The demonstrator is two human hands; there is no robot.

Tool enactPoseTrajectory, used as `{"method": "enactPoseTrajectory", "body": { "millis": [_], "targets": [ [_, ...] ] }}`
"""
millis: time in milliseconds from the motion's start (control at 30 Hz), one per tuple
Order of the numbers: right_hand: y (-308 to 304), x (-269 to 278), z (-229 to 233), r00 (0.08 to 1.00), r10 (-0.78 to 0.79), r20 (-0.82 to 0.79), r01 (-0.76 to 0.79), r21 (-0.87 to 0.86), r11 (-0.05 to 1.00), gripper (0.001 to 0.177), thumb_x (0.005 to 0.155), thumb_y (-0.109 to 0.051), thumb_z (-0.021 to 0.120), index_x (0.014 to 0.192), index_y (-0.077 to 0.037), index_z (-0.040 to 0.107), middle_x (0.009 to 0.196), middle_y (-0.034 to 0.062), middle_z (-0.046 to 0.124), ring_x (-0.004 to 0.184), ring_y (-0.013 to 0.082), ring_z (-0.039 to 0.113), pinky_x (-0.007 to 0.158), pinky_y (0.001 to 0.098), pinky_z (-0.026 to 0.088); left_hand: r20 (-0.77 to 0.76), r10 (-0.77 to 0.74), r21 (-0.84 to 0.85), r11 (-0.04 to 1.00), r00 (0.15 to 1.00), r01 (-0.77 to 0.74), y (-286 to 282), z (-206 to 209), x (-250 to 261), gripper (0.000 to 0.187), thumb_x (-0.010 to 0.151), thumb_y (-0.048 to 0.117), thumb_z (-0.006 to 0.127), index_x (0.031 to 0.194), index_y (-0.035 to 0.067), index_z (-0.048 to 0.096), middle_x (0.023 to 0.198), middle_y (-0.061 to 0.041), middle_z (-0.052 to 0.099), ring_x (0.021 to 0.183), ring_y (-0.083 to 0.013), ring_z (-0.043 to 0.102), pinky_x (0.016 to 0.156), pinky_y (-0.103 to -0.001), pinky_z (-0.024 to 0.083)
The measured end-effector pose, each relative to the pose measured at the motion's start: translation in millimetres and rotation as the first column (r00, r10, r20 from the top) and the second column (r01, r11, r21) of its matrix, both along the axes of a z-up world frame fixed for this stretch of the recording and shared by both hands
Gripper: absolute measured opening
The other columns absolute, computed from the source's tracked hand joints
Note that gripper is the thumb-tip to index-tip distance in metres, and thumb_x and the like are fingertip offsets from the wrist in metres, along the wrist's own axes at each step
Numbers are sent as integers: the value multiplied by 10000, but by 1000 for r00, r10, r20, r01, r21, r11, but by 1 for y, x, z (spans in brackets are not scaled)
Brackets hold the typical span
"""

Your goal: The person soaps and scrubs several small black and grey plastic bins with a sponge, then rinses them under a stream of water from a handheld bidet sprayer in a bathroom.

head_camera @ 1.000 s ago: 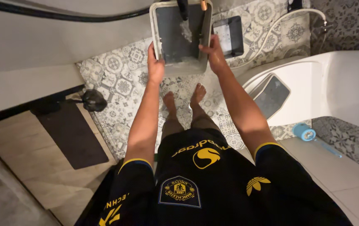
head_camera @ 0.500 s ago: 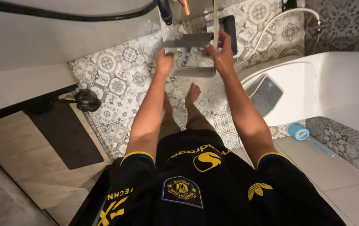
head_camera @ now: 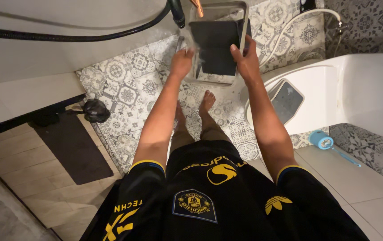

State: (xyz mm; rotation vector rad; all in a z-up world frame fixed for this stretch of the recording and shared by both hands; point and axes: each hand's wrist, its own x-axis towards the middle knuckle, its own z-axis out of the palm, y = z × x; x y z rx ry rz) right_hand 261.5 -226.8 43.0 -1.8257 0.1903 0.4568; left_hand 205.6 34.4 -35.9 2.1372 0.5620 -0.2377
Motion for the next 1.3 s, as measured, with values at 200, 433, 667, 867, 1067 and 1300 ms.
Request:
{"method": "enactPoseTrajectory", "body": {
  "millis": [200, 433, 667, 867, 1067, 1300],
  "targets": [
    [0, -4, 5, 997, -68, -31, 70, 38, 997, 724, 965, -331, 775, 1522, -73, 391, 1081, 104, 649, 880, 165, 643, 757, 309, 554, 9, -12, 70, 997, 1000, 12, -1, -18, 1, 448, 954, 339, 576, 1225, -10, 650, 1141, -319, 668, 1087, -490, 619, 941, -516, 472],
    [5, -19, -9, 970, -190, 149, 151, 242, 959, 782, 931, -76, 740, 1558, -98, 273, 1268, 135, 594, 1081, 198, 622, 916, 335, 555, 294, 70, -352, 935, 953, 40, 19, -10, 35, 420, 827, 8, 540, 1228, -21, 661, 1113, -208, 761, 1070, -361, 726, 958, -407, 541],
    [34, -25, -15, 912, -401, 82, 309, 503, 807, 728, 933, -11, 716, 1527, -98, 304, 1227, 106, 556, 1040, 194, 576, 879, 363, 529, -15, 373, -494, 804, 928, -331, 25, 7, 37, 465, 842, -41, 538, 1294, -2, 636, 1134, -217, 699, 1016, -369, 686, 860, -430, 517],
    [39, -27, -20, 852, -523, -24, 443, 565, 696, 602, 904, -21, 704, 1395, -126, 374, 1137, 108, 561, 962, 226, 635, 782, 394, 575, 382, 293, -356, 922, 877, -153, 5, 22, 43, 639, 788, -91, 489, 1419, 13, 504, 1371, -210, 619, 1325, -377, 581, 1133, -405, 434],
    [48, -26, -22, 812, -564, -149, 537, 569, 622, 572, 896, -61, 695, 1360, -152, 373, 1081, 100, 599, 950, 211, 671, 727, 387, 585, 591, -122, 151, 988, 798, 40, -8, 104, 16, 664, 900, 14, 574, 1542, -11, 406, 1651, -241, 185, 1524, -458, 252, 1254, -520, 287],
    [74, -22, -34, 818, -560, -128, 552, 444, 705, 567, 904, -129, 767, 1358, -133, 427, 1038, 116, 594, 854, 188, 611, 647, 352, 485, 276, -673, 384, 732, 686, 563, 14, 159, -22, 515, 874, 466, 757, 1108, 7, 767, 1345, -169, 599, 1395, -425, 397, 1155, -739, 86]
  ]
}}
